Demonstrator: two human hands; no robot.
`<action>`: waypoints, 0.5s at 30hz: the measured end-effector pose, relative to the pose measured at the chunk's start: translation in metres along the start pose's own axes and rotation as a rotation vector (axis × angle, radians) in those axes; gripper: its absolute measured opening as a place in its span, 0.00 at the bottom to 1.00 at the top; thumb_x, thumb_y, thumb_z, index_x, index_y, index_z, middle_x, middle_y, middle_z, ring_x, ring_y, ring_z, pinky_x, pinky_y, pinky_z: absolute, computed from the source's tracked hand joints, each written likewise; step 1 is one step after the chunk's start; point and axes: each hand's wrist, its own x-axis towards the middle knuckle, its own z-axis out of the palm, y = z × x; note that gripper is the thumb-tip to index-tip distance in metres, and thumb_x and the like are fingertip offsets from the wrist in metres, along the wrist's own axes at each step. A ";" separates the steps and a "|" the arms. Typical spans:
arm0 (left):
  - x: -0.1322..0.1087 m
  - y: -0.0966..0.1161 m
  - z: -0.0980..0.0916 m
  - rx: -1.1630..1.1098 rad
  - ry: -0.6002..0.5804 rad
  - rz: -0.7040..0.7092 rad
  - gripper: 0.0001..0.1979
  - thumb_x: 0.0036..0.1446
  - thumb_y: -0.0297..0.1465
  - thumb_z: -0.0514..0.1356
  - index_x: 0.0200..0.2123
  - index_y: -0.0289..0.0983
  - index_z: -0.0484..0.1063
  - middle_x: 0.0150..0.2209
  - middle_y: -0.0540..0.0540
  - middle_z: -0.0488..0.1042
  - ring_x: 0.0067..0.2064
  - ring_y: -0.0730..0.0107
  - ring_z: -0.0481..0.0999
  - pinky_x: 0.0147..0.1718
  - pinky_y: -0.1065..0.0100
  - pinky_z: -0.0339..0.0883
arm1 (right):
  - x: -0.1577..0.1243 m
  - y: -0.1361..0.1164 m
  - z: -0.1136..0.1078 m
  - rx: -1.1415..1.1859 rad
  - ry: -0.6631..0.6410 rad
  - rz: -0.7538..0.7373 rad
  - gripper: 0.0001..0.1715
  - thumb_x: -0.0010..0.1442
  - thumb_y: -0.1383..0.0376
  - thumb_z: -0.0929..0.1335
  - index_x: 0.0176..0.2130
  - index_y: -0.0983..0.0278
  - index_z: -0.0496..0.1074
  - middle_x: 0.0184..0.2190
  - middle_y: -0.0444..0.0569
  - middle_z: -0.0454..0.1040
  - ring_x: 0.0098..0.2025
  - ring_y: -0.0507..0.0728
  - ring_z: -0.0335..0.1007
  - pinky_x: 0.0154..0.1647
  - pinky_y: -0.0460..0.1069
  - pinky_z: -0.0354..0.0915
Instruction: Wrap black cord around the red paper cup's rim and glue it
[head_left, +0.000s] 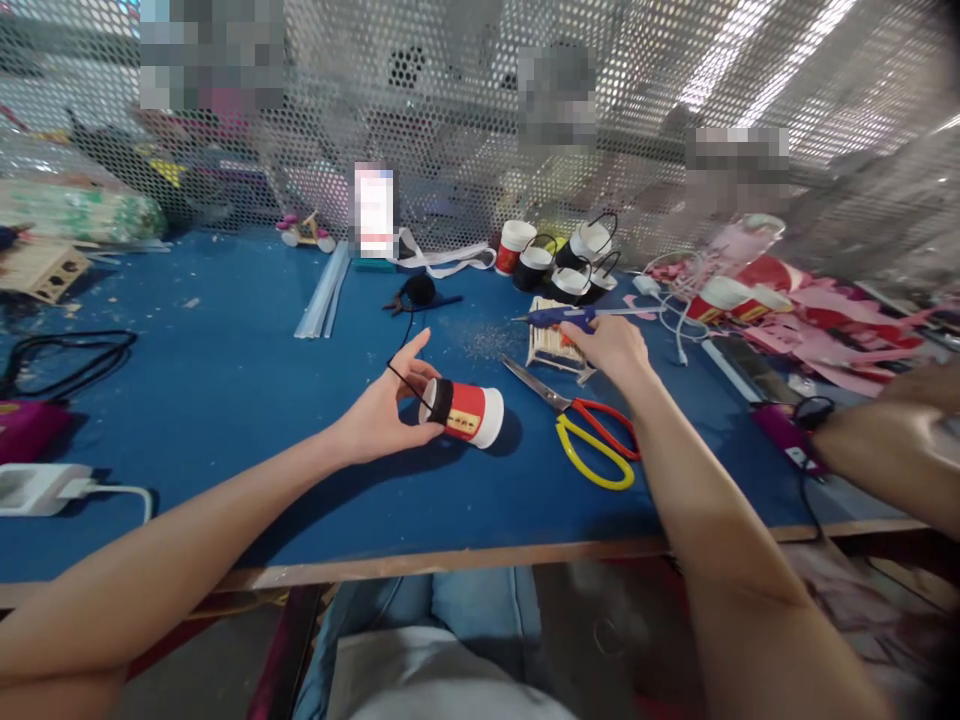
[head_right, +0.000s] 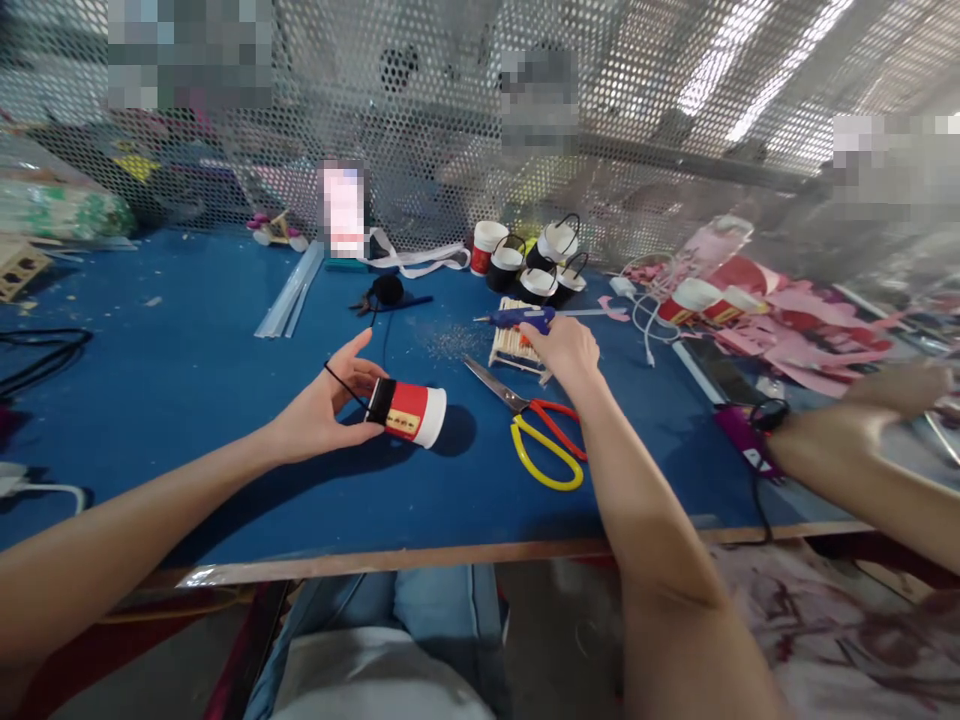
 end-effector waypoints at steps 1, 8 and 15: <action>0.000 0.000 0.000 -0.005 -0.002 -0.002 0.52 0.44 0.25 0.66 0.66 0.47 0.39 0.47 0.44 0.66 0.44 0.66 0.71 0.49 0.56 0.66 | -0.002 -0.001 0.001 -0.036 0.023 0.013 0.25 0.57 0.49 0.64 0.35 0.68 0.75 0.36 0.62 0.75 0.41 0.67 0.71 0.36 0.55 0.62; -0.001 -0.004 0.002 -0.044 -0.038 0.023 0.52 0.46 0.25 0.65 0.66 0.49 0.38 0.47 0.45 0.66 0.42 0.69 0.71 0.45 0.60 0.68 | -0.062 -0.045 -0.013 0.141 0.353 -0.504 0.15 0.61 0.58 0.66 0.37 0.66 0.77 0.41 0.58 0.74 0.48 0.64 0.65 0.49 0.58 0.59; -0.002 -0.005 0.003 -0.028 -0.038 0.080 0.51 0.45 0.27 0.67 0.66 0.48 0.40 0.47 0.44 0.66 0.42 0.68 0.73 0.42 0.63 0.70 | -0.133 -0.114 -0.013 0.290 -0.047 -1.085 0.15 0.59 0.56 0.68 0.36 0.66 0.76 0.37 0.55 0.74 0.45 0.62 0.61 0.45 0.56 0.57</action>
